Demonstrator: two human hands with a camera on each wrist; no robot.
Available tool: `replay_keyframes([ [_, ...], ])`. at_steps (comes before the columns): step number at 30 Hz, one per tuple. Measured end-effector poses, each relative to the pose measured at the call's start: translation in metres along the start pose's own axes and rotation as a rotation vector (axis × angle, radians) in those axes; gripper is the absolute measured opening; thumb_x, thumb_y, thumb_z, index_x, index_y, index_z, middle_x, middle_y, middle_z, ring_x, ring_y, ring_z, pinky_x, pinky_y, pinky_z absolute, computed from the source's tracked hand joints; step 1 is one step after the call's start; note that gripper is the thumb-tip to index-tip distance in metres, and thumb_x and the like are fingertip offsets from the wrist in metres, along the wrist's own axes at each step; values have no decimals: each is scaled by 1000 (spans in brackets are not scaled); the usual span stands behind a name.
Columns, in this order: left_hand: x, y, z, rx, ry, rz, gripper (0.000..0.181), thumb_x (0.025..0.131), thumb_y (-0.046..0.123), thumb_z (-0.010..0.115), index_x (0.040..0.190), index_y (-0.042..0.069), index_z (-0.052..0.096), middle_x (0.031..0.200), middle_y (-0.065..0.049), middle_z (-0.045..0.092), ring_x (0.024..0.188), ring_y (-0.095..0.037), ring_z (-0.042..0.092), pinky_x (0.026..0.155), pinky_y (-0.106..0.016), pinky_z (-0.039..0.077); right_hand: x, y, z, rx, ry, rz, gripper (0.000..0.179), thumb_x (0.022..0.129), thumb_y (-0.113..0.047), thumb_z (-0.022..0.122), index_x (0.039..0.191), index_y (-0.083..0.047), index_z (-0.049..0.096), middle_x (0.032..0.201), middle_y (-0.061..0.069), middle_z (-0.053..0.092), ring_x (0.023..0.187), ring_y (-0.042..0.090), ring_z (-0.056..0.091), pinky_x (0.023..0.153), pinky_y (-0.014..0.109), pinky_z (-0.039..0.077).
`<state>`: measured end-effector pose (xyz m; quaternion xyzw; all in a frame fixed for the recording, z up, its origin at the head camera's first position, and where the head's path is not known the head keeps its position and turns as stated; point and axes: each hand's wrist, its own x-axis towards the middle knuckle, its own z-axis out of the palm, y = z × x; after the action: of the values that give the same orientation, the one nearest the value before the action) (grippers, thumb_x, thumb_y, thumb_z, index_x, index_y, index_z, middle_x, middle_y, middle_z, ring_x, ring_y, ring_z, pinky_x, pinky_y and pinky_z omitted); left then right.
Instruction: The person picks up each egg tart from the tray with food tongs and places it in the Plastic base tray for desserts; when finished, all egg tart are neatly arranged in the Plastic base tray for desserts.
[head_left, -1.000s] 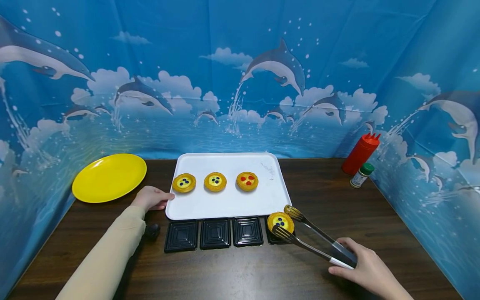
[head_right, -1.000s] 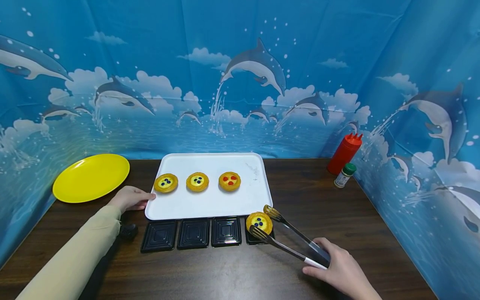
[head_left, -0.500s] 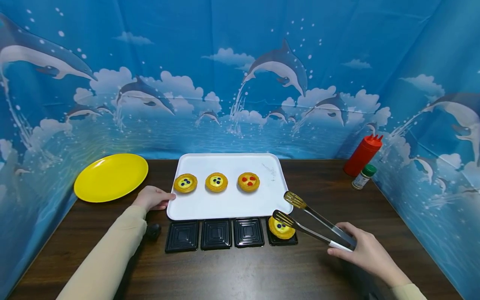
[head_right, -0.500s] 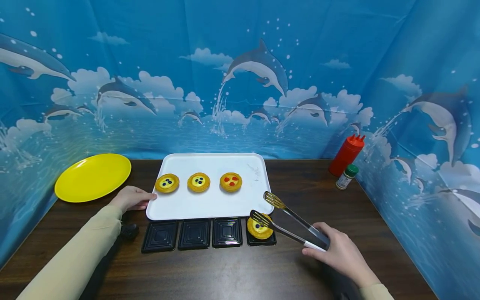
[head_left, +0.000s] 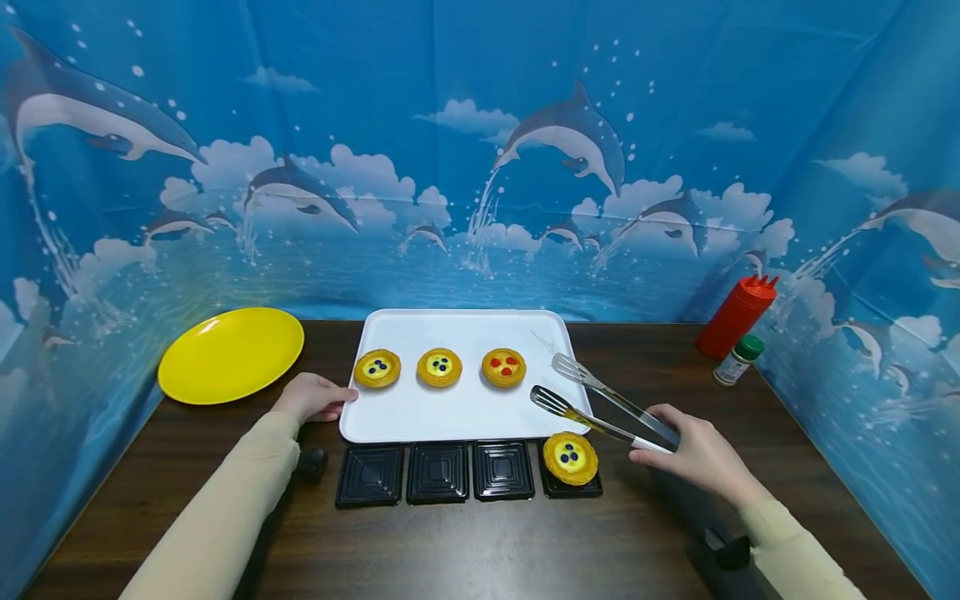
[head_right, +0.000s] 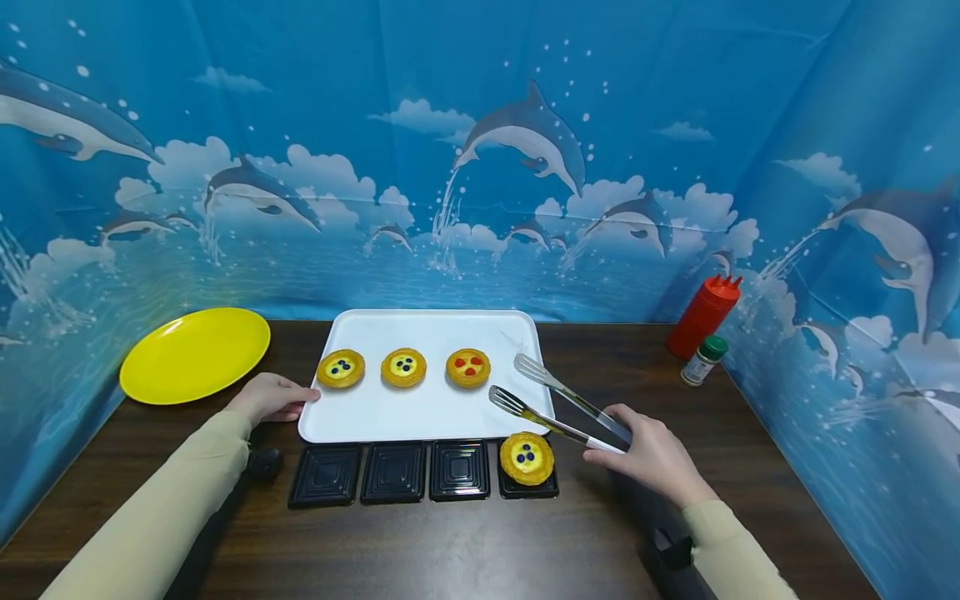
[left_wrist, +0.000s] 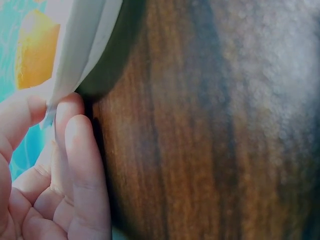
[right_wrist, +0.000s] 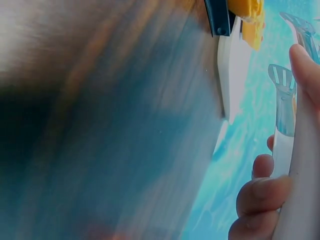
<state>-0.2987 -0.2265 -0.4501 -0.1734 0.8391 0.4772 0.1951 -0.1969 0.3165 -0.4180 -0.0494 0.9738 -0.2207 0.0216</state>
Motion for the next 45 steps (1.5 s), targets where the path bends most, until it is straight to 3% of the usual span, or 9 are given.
replay_keyframes([
  [7,-7,2,0,0,5,6,45,86,27,71,112,-8,61,73,-5,65,60,-12,62,64,-20,54,24,-1,7,15,-11,-30,68,73,-52,76,121,-9,55,90,4,61,74,18,51,58,28,43],
  [16,-6,2,0,4,4,7,45,86,28,71,112,-8,62,74,-5,66,61,-12,63,64,-19,54,48,-4,16,10,-56,-25,71,73,-56,74,122,-9,55,98,7,63,78,19,53,64,29,48],
  [26,-5,2,-1,-2,1,3,46,85,29,71,112,-7,62,73,-5,66,61,-12,63,64,-19,54,61,-8,22,12,-93,-57,72,72,-58,73,121,-8,57,99,5,64,79,18,53,65,28,47],
  [39,-2,-3,-2,-10,5,-2,45,86,29,71,112,-6,62,75,-6,66,62,-13,63,65,-19,54,76,-21,29,-3,-104,-83,74,70,-60,74,121,-9,57,106,9,65,82,20,54,75,39,54],
  [45,0,-2,-1,-12,9,0,44,86,29,70,111,-5,63,75,-6,67,62,-12,64,65,-19,54,80,-27,33,-11,-96,-92,73,70,-59,75,120,-8,59,105,9,66,81,20,54,74,38,54],
])
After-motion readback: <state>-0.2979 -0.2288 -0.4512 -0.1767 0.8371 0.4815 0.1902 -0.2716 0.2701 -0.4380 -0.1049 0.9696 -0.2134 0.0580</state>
